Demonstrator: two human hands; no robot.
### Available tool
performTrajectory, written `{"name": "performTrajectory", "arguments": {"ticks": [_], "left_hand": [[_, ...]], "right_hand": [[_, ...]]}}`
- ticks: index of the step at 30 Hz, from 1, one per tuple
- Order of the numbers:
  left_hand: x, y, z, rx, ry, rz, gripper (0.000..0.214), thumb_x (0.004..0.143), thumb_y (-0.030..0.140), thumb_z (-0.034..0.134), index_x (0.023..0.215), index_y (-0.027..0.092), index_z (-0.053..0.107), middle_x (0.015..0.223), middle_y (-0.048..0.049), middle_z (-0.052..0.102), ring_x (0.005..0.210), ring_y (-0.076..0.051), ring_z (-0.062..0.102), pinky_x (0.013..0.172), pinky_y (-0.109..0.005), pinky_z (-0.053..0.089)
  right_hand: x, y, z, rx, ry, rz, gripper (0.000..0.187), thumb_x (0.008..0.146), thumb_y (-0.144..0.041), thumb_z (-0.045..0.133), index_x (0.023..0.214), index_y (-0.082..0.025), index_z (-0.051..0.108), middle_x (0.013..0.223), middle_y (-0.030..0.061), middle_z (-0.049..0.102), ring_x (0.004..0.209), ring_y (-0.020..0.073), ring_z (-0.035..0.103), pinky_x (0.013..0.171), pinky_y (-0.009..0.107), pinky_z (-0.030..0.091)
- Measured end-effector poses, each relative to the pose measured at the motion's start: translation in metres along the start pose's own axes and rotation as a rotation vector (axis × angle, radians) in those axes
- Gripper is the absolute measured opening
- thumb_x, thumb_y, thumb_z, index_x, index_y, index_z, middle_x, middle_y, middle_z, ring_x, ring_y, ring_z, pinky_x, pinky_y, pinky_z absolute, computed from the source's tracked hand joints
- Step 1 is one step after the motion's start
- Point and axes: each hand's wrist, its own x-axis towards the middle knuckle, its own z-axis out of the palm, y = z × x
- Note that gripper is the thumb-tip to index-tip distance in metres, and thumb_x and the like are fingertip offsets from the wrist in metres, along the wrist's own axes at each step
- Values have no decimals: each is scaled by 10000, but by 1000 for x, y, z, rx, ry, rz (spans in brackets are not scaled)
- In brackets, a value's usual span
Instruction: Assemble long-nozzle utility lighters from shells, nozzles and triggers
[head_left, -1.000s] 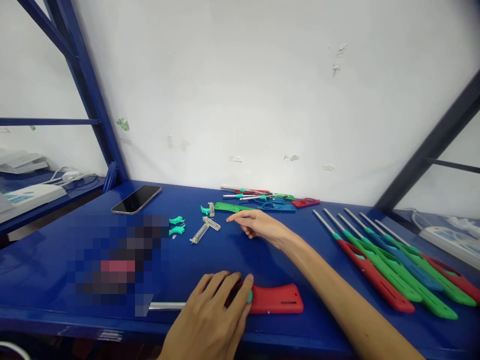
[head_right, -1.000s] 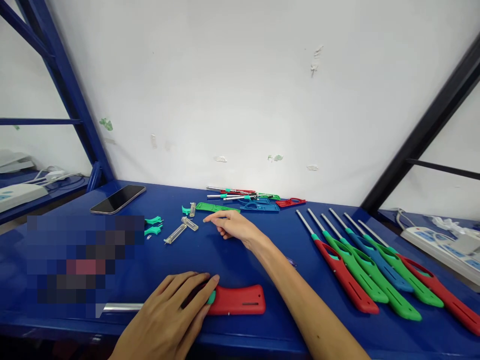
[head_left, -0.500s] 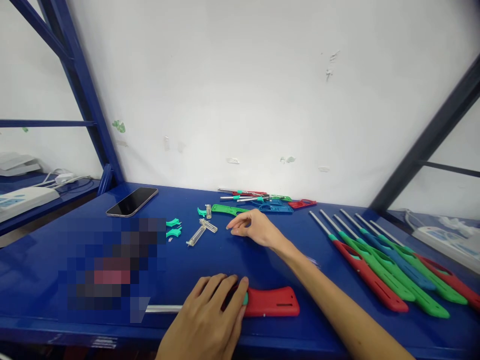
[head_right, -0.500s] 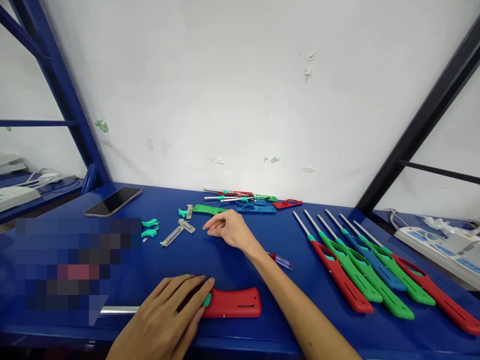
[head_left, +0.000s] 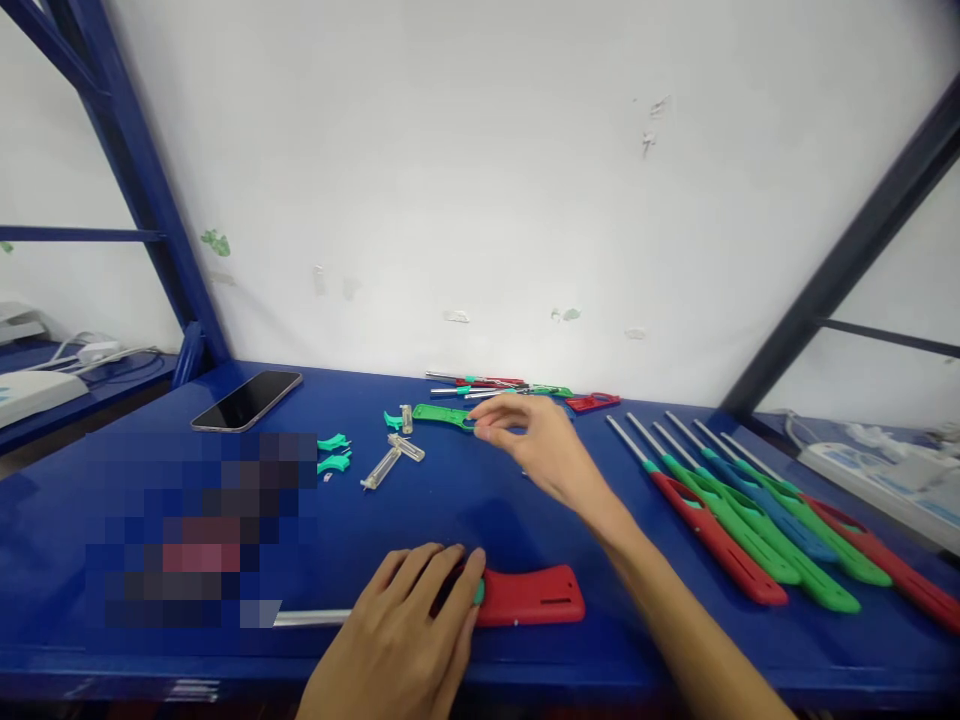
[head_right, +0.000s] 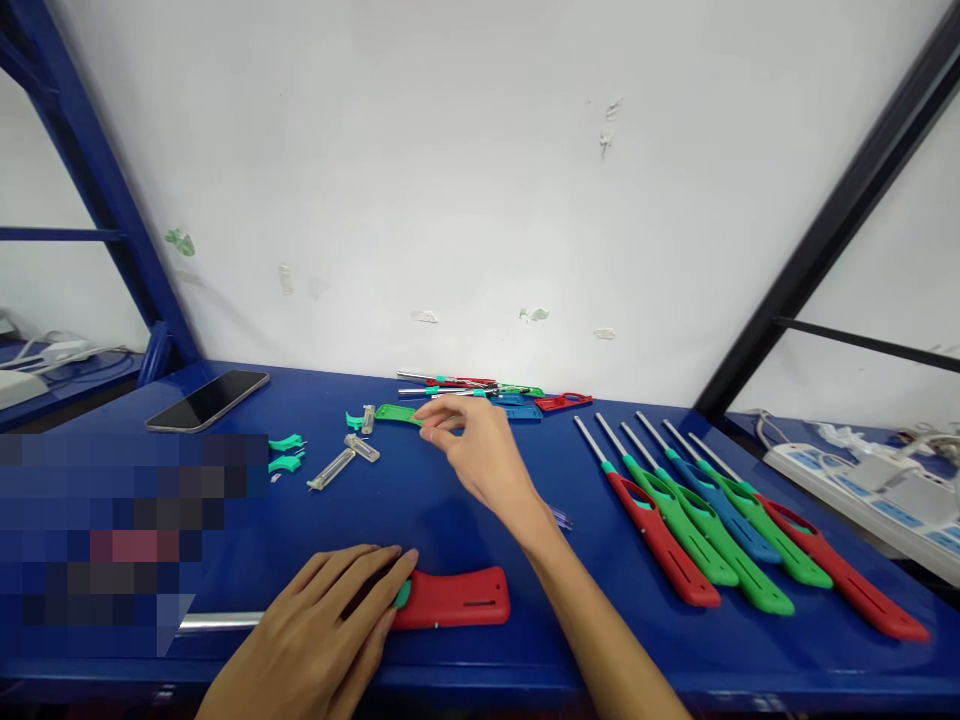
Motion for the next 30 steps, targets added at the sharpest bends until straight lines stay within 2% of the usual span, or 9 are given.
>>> {"name": "performTrajectory", "arguments": {"ticks": [2, 4, 8, 11, 15, 20, 24, 30], "left_hand": [[-1, 1, 0, 1, 8, 1, 393, 1067, 148, 410, 1338, 162, 694, 1196, -63, 798, 1043, -234, 740, 893, -378, 553], [-1, 2, 1, 5, 20, -8, 397, 1060, 140, 409, 1328, 160, 701, 1192, -68, 798, 1034, -240, 737, 889, -386, 545], [-1, 3, 2, 10, 22, -2, 392, 1061, 145, 412, 1327, 151, 700, 1179, -81, 796, 1026, -247, 731, 898, -393, 527], [0, 2, 3, 32, 27, 22, 393, 1053, 134, 414, 1331, 147, 692, 1182, -81, 794, 1032, -241, 725, 913, -391, 508], [1, 1, 3, 44, 39, 49, 389, 1048, 120, 418, 1323, 133, 693, 1195, -80, 789, 1052, -227, 716, 937, -376, 466], [1, 1, 4, 36, 24, 58, 389, 1063, 124, 412, 1328, 123, 697, 1205, -82, 784, 1070, -232, 712, 965, -385, 426], [0, 1, 4, 23, 17, 37, 395, 1078, 137, 399, 1336, 122, 697, 1206, -86, 783, 1059, -248, 711, 957, -399, 426], [0, 2, 4, 16, 12, 35, 395, 1085, 143, 393, 1339, 117, 695, 1208, -94, 781, 1058, -264, 707, 954, -410, 425]], "right_hand": [[-26, -12, -14, 30, 94, 6, 166, 882, -246, 776, 1047, -265, 787, 1002, 49, 804, 930, 236, 764, 887, 377, 607], [-60, -16, -24, 38, 178, 34, 183, 867, -306, 802, 1046, -274, 788, 1020, 56, 806, 909, 246, 771, 838, 368, 623], [-126, -2, -32, -66, 327, 88, 117, 877, -382, 816, 949, -291, 807, 971, 29, 823, 886, 240, 786, 817, 324, 634], [-155, 12, -29, -172, 385, 90, 102, 923, -392, 786, 974, -304, 796, 977, 6, 826, 884, 223, 796, 866, 305, 624], [-166, 23, -22, -251, 403, 2, 39, 940, -329, 774, 978, -321, 780, 956, -20, 829, 884, 216, 796, 834, 282, 629], [-167, 31, -15, -395, 346, -148, 196, 989, -204, 703, 1124, -342, 736, 1056, -41, 836, 976, 200, 791, 905, 286, 621], [-167, 31, -11, -503, 328, -290, 252, 1030, -116, 587, 1146, -310, 699, 1019, -32, 837, 935, 200, 802, 964, 332, 606], [-169, 23, -16, -586, 267, -389, 230, 1074, -138, 539, 1196, -274, 678, 1041, -36, 833, 933, 174, 802, 969, 322, 603]]}}
